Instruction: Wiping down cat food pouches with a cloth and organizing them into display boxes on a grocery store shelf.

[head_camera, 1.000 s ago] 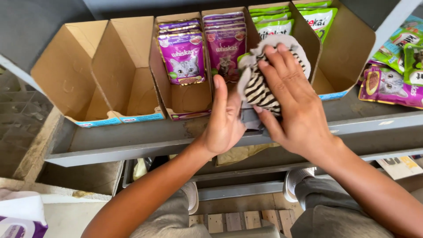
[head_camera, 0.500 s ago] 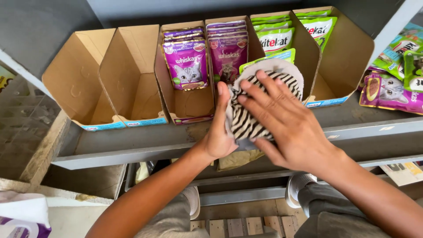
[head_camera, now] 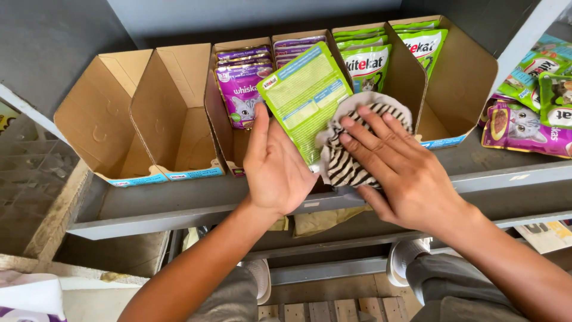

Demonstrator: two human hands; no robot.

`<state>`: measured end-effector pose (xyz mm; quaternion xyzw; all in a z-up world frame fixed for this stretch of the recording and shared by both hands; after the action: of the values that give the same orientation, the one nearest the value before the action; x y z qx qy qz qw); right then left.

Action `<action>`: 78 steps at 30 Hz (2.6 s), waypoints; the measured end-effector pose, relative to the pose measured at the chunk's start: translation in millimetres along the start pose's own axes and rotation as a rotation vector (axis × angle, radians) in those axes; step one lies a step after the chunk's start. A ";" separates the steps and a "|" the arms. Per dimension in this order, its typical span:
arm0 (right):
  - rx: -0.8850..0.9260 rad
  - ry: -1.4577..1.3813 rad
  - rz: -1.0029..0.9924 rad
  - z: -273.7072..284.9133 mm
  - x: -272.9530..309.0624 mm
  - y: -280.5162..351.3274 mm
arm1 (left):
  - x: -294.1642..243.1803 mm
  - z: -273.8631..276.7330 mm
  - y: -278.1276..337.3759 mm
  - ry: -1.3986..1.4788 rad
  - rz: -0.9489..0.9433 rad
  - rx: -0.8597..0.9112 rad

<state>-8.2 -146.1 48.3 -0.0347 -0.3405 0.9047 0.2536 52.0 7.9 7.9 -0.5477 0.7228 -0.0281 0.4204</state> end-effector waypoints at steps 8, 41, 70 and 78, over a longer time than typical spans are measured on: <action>-0.032 -0.123 0.020 -2.6 -0.4 8.8 | -4.2 -5.6 1.3 -0.172 0.000 -0.026; -0.835 -0.680 -0.664 73.2 -124.1 148.5 | 0.7 -140.5 -151.2 -2.082 -0.351 0.434; -0.010 0.007 -0.477 43.0 -79.7 80.1 | 92.4 -11.5 -289.7 -2.766 -0.012 0.411; -0.021 -0.021 -0.455 42.4 -80.9 81.3 | 103.4 19.1 -294.4 -2.696 0.326 0.457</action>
<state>16.7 -262.6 20.3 0.0498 -0.3517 0.8208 0.4473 285.6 -185.7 83.4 0.0198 -0.2056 0.4518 0.8679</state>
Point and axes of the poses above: each hand's wrist, its own y-axis away from the middle knuckle, its own z-axis out of the back of the hand, x = y × z, the point moved 5 cm from there along -y, towards the middle knuckle, and after that the axes turned 15 degrees about -y, right-handed, at the moved point
